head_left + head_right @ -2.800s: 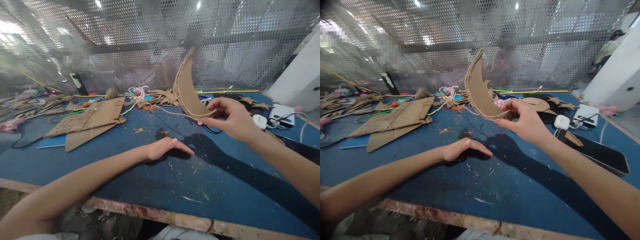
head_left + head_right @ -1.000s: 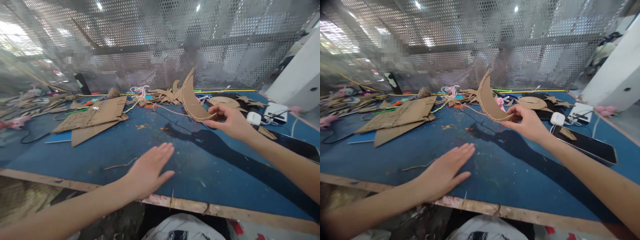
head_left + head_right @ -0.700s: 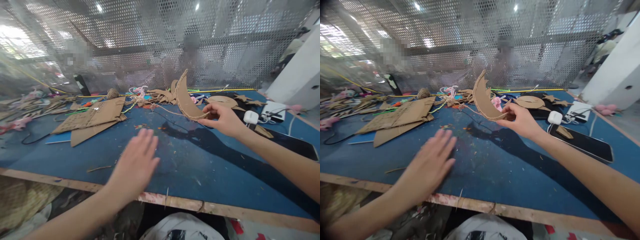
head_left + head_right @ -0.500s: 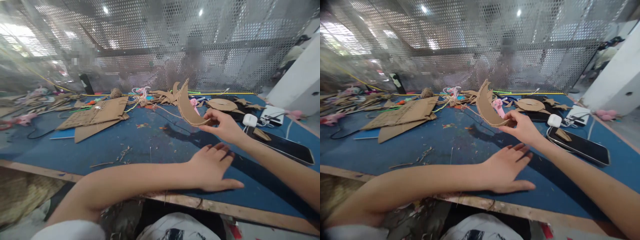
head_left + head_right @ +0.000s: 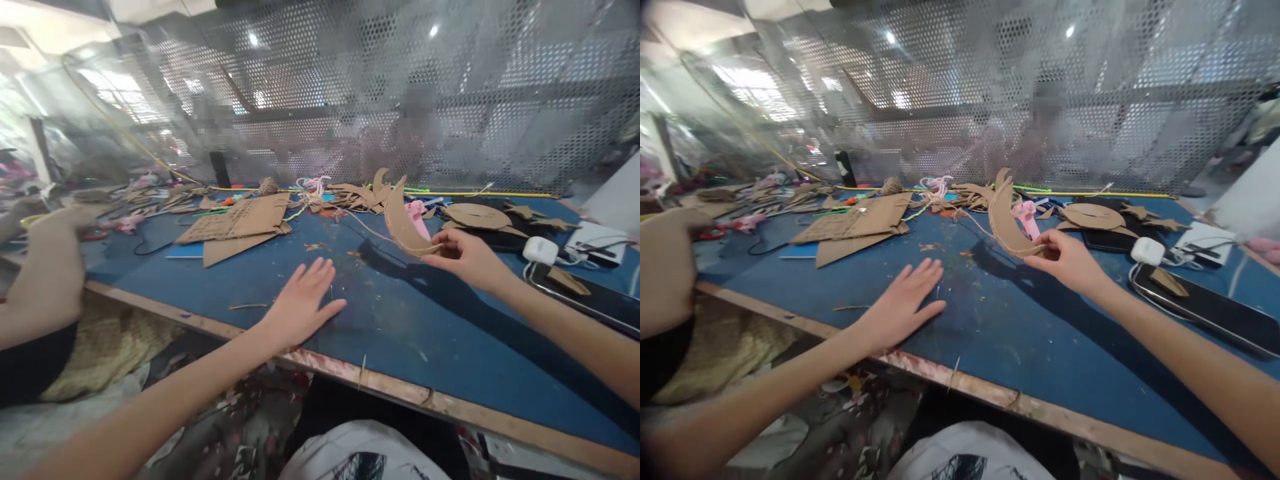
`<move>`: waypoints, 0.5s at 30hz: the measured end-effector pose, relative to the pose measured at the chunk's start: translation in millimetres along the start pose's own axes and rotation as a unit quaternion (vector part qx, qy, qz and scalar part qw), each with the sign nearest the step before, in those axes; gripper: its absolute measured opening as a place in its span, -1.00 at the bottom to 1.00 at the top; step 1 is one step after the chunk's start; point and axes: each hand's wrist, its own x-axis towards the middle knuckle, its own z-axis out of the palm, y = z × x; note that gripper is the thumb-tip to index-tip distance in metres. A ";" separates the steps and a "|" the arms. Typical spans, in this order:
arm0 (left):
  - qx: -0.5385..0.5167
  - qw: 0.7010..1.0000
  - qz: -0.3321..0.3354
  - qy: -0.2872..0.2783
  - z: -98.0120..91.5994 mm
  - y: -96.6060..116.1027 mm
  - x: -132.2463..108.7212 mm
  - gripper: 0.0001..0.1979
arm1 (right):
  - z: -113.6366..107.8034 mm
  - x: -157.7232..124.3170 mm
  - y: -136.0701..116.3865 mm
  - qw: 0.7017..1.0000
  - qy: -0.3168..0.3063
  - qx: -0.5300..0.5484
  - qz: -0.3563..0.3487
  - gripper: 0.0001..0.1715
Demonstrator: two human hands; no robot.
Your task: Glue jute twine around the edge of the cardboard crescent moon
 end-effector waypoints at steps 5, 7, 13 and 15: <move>-0.011 0.973 -0.161 0.164 -3.9 -82.0 -59.9 -0.32 | 32.9 3.3 -16.3 0.996 0.034 -0.077 -0.040 -0.49; 0.002 0.961 -0.225 0.163 2.4 -110.4 -73.1 -0.30 | 46.7 -13.0 -33.5 0.990 0.061 -0.108 -0.065 -0.28; -0.016 0.974 -0.204 0.094 13.0 -135.1 -85.0 -0.18 | 98.1 -90.5 -99.4 0.959 -0.147 -0.216 -0.111 0.10; -0.057 0.978 -0.183 0.083 12.4 -134.5 -85.4 -0.13 | 115.9 -88.9 -122.2 0.953 -0.187 -0.222 -0.089 0.17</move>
